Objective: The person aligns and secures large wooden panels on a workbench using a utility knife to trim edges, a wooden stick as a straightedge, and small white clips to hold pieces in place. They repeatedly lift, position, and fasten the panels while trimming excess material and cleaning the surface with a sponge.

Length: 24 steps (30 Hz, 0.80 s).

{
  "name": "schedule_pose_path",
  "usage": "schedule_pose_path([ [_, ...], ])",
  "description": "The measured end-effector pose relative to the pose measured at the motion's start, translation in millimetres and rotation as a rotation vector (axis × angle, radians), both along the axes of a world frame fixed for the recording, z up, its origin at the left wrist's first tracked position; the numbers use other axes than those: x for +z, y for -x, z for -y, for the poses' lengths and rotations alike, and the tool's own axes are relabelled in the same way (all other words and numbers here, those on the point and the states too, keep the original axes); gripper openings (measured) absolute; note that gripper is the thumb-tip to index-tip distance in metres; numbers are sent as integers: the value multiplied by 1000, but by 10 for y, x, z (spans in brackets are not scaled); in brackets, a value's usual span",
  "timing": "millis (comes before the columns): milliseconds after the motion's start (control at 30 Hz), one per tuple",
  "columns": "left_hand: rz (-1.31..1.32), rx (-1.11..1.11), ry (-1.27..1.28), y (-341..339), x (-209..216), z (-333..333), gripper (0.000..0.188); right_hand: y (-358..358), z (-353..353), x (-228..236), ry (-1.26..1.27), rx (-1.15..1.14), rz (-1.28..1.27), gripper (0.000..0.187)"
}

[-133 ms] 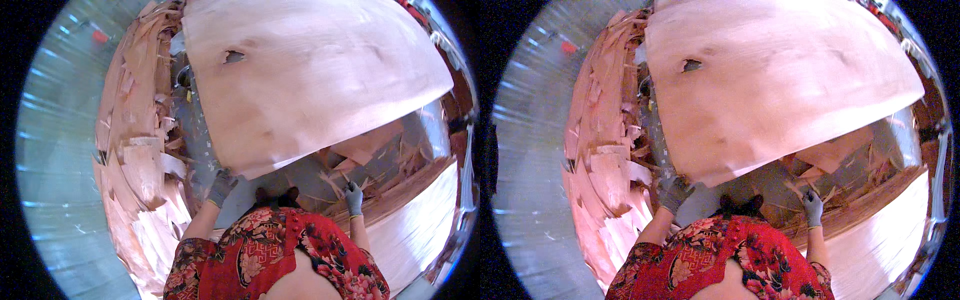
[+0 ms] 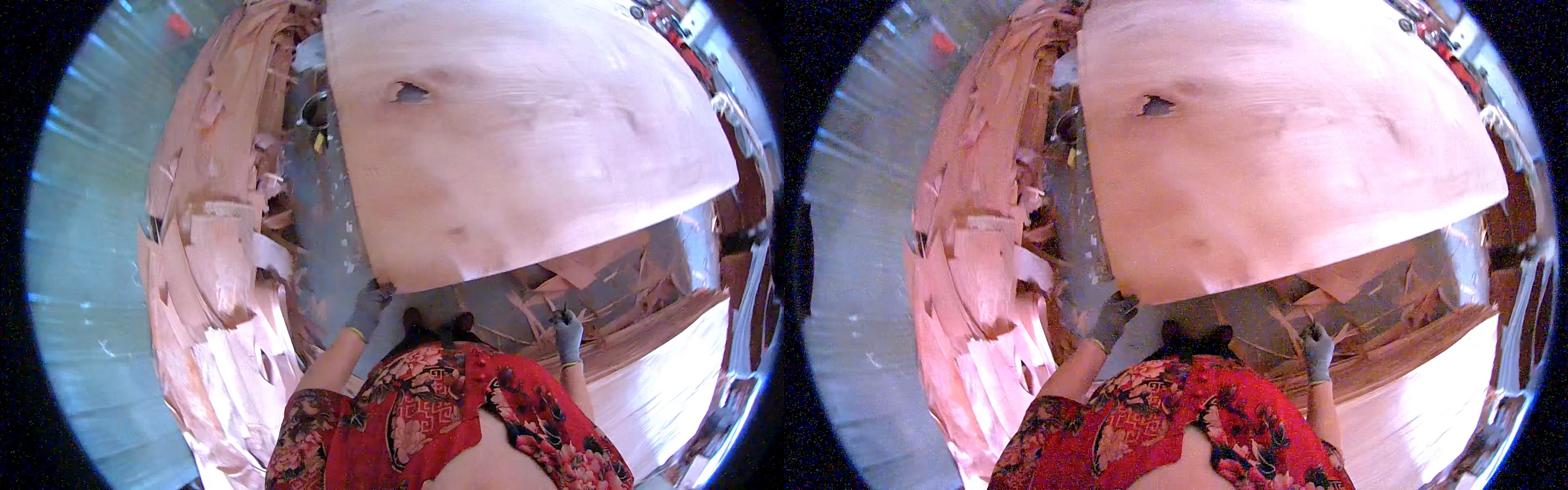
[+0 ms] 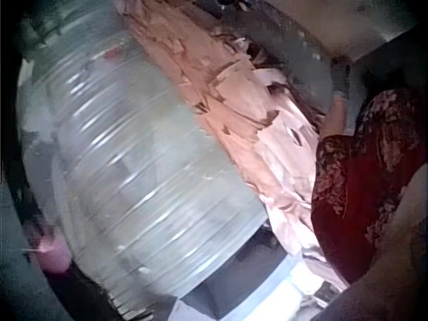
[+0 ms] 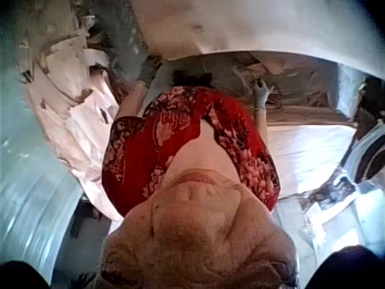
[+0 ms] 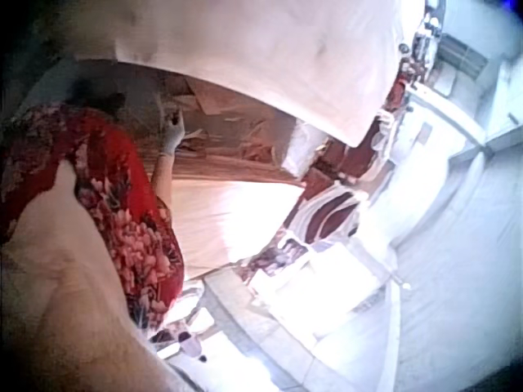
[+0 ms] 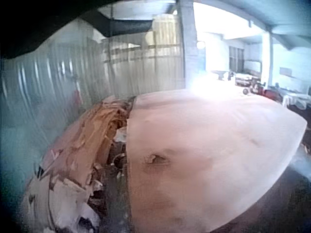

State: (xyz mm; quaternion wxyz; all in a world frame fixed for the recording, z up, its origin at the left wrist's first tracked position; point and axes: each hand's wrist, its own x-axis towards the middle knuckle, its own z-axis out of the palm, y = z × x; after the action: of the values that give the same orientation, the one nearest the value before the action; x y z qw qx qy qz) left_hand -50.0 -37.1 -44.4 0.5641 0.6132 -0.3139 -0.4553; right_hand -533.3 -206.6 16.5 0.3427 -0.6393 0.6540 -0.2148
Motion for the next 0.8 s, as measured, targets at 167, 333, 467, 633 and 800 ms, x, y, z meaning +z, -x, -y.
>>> schedule_pose_path([
  [167,94,-73,-289,538,107,-202,28,-157,125,426,19,63,121,17],
  [333,346,-141,-434,734,69,112,34,-772,540,981,-82,-9,269,21],
  [467,740,-31,-634,848,-357,-220,44,-1608,900,1165,-284,263,419,28],
  [633,990,208,-761,850,-846,-1342,52,-2248,1825,525,-593,395,649,21],
  [800,171,723,-1001,1095,-827,-3001,49,-2854,1507,799,-219,334,396,31],
])
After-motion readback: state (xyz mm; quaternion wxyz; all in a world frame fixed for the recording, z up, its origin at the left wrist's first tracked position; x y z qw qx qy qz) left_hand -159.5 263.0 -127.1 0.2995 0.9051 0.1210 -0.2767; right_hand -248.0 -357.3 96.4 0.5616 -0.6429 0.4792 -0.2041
